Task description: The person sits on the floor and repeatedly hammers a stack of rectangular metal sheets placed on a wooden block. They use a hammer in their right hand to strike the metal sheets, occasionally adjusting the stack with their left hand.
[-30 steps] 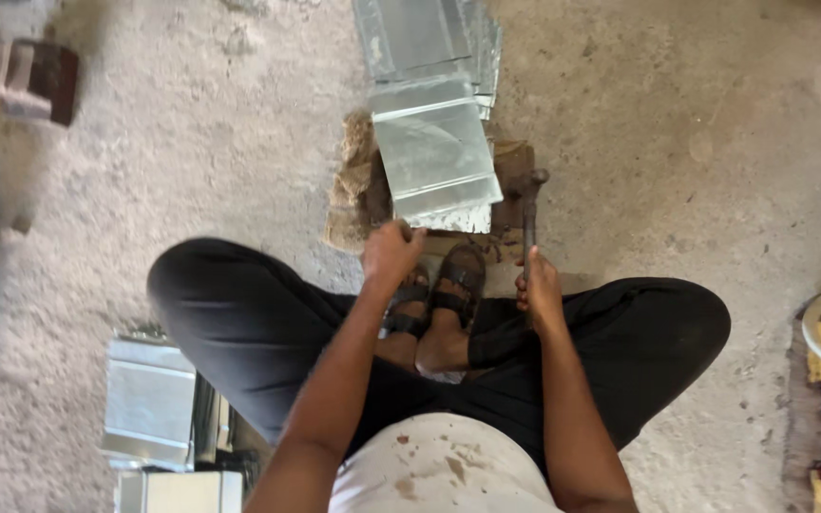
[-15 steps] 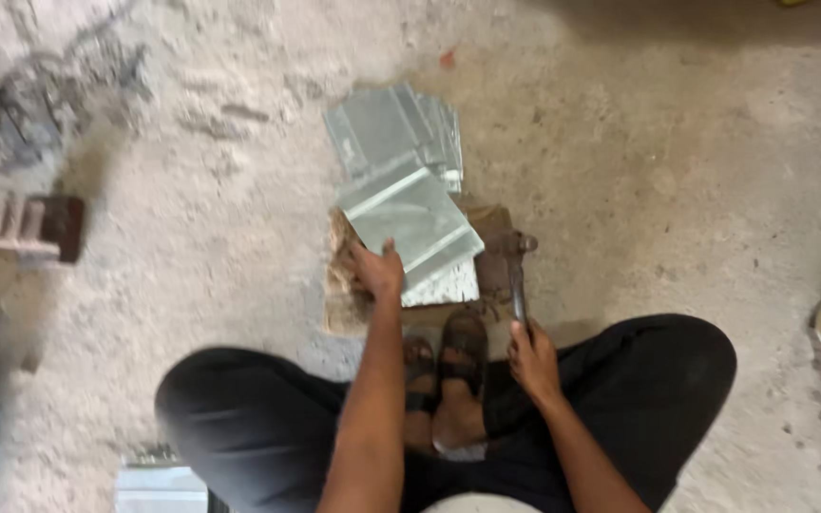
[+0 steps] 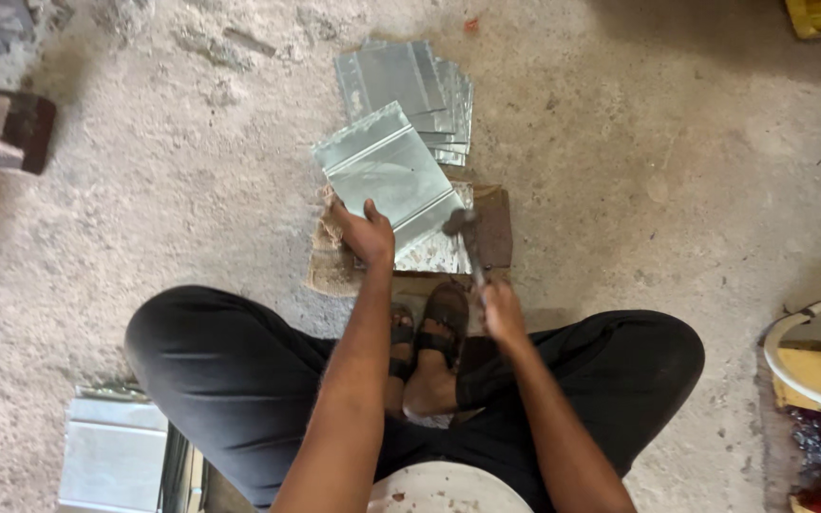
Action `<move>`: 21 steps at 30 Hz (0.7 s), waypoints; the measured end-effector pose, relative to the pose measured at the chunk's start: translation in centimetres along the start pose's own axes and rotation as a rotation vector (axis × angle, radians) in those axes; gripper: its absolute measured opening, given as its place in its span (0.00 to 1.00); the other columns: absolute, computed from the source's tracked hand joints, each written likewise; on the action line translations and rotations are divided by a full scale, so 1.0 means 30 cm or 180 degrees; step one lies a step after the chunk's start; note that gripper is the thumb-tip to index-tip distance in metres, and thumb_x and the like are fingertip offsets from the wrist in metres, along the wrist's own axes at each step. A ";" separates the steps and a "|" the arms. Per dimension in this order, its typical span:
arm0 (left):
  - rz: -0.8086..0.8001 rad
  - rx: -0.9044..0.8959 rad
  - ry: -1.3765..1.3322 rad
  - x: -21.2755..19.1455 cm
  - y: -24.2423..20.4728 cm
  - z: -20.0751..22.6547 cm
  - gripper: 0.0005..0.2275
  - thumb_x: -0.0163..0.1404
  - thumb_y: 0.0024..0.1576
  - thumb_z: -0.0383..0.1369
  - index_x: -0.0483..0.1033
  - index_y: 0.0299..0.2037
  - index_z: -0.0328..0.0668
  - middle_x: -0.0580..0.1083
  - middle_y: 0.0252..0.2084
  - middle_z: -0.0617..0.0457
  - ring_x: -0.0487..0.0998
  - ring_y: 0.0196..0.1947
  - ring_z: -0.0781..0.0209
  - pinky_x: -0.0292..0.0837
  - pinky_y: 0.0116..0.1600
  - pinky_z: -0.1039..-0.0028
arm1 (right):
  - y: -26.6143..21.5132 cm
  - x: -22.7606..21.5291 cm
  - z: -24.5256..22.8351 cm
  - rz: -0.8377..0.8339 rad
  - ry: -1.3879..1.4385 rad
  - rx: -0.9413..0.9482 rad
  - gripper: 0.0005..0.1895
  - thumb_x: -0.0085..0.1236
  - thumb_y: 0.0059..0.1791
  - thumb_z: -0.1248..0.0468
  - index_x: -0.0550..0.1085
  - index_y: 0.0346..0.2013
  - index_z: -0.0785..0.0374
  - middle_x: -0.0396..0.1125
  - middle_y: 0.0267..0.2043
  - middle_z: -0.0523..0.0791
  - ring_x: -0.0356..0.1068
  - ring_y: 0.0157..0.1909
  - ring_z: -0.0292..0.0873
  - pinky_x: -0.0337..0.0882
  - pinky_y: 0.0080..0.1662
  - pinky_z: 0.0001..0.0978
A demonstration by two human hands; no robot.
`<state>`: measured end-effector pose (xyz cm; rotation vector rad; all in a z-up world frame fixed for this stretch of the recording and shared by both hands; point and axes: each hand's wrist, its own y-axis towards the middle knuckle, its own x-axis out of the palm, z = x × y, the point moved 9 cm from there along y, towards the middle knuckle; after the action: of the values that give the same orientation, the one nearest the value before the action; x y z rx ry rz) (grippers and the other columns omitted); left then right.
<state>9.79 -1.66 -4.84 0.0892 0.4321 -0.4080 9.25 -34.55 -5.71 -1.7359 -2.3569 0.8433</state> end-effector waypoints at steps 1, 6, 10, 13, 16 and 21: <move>0.0010 -0.0039 0.0062 0.001 0.000 0.009 0.26 0.53 0.61 0.31 0.56 0.65 0.25 0.68 0.60 0.21 0.72 0.57 0.24 0.68 0.59 0.50 | -0.003 -0.039 -0.041 0.0048 -0.0002 0.0016 0.20 0.41 0.55 0.49 0.69 0.40 0.64 0.58 0.19 0.40 0.57 0.16 0.35 0.58 0.19 0.31; -0.0123 -0.0286 -0.0190 -0.009 -0.015 0.031 0.23 0.52 0.62 0.31 0.58 0.63 0.27 0.75 0.48 0.25 0.78 0.48 0.26 0.72 0.49 0.49 | -0.055 -0.100 -0.244 0.0395 0.0687 -0.0968 0.28 0.37 0.60 0.41 0.65 0.35 0.63 0.56 0.18 0.40 0.54 0.16 0.33 0.54 0.19 0.30; -0.0099 -0.0229 -0.0134 -0.023 -0.015 0.054 0.23 0.51 0.61 0.30 0.58 0.63 0.26 0.76 0.43 0.25 0.78 0.45 0.26 0.72 0.47 0.48 | -0.020 -0.109 -0.221 0.0998 -0.0060 -0.1693 0.29 0.38 0.62 0.42 0.67 0.34 0.65 0.58 0.20 0.42 0.59 0.21 0.37 0.60 0.26 0.34; -0.0113 -0.0196 -0.0106 -0.017 -0.014 0.047 0.22 0.52 0.61 0.30 0.59 0.61 0.26 0.76 0.44 0.25 0.79 0.45 0.28 0.72 0.47 0.48 | 0.081 -0.115 -0.218 0.0817 -0.1459 -0.1921 0.29 0.42 0.63 0.44 0.70 0.33 0.66 0.63 0.25 0.46 0.64 0.27 0.41 0.64 0.31 0.37; 0.0027 0.0017 -0.0013 -0.019 -0.007 0.058 0.22 0.53 0.60 0.29 0.59 0.59 0.25 0.76 0.44 0.25 0.78 0.45 0.26 0.71 0.48 0.48 | 0.090 -0.173 -0.246 0.0721 -0.1517 -0.1561 0.28 0.43 0.60 0.45 0.72 0.34 0.68 0.66 0.25 0.48 0.66 0.27 0.43 0.66 0.33 0.39; 0.0002 -0.0193 0.0033 -0.013 -0.013 0.060 0.22 0.53 0.60 0.30 0.60 0.60 0.25 0.76 0.43 0.25 0.78 0.45 0.27 0.72 0.48 0.49 | -0.008 -0.096 -0.224 0.1062 -0.1109 -0.1725 0.29 0.40 0.62 0.45 0.71 0.42 0.71 0.66 0.28 0.53 0.68 0.30 0.49 0.66 0.35 0.42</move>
<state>10.00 -2.19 -3.03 0.0327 0.4543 -0.3937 12.68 -34.70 0.76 -2.4168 -2.7546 0.6138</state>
